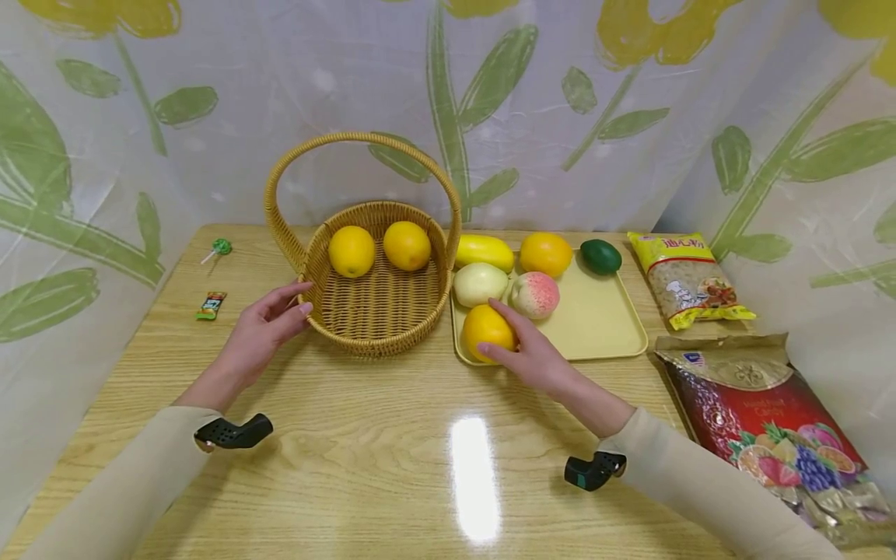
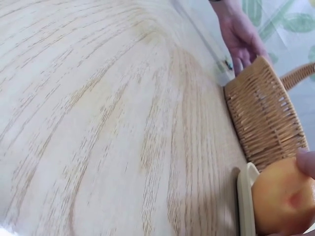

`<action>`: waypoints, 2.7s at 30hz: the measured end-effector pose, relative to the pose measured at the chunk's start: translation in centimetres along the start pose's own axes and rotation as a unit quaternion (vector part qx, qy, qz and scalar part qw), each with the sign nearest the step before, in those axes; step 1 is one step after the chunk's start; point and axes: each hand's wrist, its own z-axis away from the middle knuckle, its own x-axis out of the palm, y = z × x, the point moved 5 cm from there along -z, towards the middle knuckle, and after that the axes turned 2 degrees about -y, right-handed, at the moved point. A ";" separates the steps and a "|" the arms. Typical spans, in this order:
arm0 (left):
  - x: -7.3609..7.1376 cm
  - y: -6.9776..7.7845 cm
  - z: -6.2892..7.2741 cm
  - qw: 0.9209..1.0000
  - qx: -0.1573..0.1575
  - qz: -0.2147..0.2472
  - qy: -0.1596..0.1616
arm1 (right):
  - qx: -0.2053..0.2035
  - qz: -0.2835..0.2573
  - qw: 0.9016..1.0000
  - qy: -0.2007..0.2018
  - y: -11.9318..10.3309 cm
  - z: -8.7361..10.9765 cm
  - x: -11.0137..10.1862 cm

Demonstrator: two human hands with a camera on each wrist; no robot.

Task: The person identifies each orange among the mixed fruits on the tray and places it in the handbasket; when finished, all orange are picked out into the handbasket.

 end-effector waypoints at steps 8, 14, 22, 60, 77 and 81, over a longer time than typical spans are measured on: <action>-0.2 -0.2 0.1 1.000 -0.003 -0.001 0.006 | 0.009 0.000 1.000 0.002 -0.2 -0.3 0.3; -0.2 -0.3 0.1 1.000 -0.002 0.006 0.006 | 0.022 -0.008 1.000 0.002 -0.2 -0.1 0.3; -0.3 -0.4 0.3 1.000 0.001 0.006 0.004 | -0.018 -0.026 0.999 -0.009 -3.0 0.0 -1.2; -0.1 0.4 -0.2 1.000 0.003 -0.024 0.002 | -0.173 0.251 0.884 -0.353 -14.8 -16.3 7.9; -0.2 0.2 0.0 1.000 0.007 -0.006 0.004 | -0.132 0.261 0.885 -0.364 -12.8 -17.1 9.2; -0.2 0.2 0.0 1.000 0.003 -0.008 0.003 | -0.123 0.288 0.877 -0.364 -13.0 -17.1 8.8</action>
